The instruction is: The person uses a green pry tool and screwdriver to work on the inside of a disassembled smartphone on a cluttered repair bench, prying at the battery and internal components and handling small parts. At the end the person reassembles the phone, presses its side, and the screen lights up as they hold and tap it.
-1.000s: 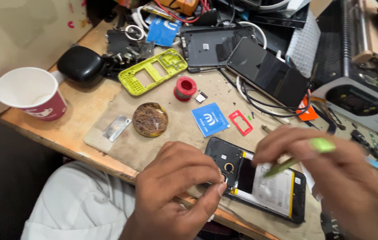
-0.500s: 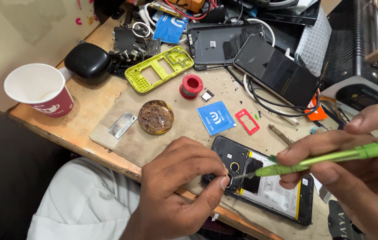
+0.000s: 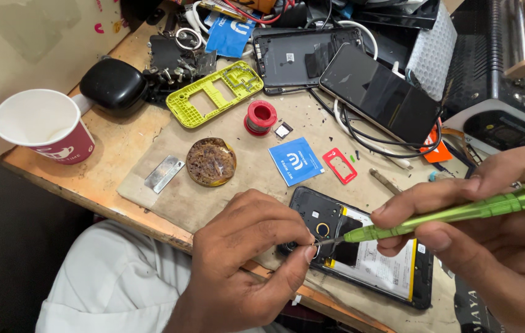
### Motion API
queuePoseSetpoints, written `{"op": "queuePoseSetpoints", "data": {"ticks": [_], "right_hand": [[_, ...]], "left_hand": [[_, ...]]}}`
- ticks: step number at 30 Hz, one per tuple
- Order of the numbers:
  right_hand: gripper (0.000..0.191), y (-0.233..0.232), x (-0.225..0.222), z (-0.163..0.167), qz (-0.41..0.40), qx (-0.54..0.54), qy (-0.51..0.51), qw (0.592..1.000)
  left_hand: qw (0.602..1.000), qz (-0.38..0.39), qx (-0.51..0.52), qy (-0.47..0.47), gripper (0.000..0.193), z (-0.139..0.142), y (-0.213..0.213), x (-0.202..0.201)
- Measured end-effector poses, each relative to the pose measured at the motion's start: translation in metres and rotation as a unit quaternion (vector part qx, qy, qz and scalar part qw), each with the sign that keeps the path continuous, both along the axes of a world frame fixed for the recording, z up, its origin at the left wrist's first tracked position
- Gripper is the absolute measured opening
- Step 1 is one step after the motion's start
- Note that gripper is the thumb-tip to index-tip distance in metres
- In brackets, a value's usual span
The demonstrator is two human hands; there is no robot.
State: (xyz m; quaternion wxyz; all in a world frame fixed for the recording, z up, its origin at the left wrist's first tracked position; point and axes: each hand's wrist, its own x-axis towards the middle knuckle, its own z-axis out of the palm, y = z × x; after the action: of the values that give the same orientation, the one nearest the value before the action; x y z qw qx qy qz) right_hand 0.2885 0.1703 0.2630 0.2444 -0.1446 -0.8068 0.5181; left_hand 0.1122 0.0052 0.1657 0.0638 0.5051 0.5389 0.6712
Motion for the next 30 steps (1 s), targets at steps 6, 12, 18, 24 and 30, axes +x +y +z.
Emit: {"op": "queuePoseSetpoints", "data": {"ticks": [6, 12, 18, 24, 30], "right_hand": [[0.033, -0.001, -0.0019, 0.0013, 0.005, 0.02, -0.011, 1.0], [0.034, 0.0003, 0.0002, -0.0001, 0.032, 0.066, -0.003, 0.997], [0.035, 0.0006, 0.0, -0.001, 0.044, 0.06, 0.006, 0.997], [0.039, 0.0029, 0.0021, -0.0003, 0.031, 0.022, -0.008, 0.999], [0.037, 0.002, 0.0039, -0.0061, 0.076, 0.057, 0.025, 0.995]], "left_hand": [[1.0, 0.001, 0.007, 0.012, 0.017, -0.0019, 0.0011, -0.0007], [1.0, 0.0, -0.004, 0.014, 0.017, -0.0014, -0.0003, -0.0003], [1.0, -0.002, -0.007, 0.016, 0.017, 0.0003, -0.0003, -0.0006], [1.0, 0.003, -0.007, 0.022, 0.016, 0.0017, 0.0001, -0.0004], [0.999, 0.015, 0.0, 0.047, 0.018, -0.0004, 0.0016, 0.0003]]}}
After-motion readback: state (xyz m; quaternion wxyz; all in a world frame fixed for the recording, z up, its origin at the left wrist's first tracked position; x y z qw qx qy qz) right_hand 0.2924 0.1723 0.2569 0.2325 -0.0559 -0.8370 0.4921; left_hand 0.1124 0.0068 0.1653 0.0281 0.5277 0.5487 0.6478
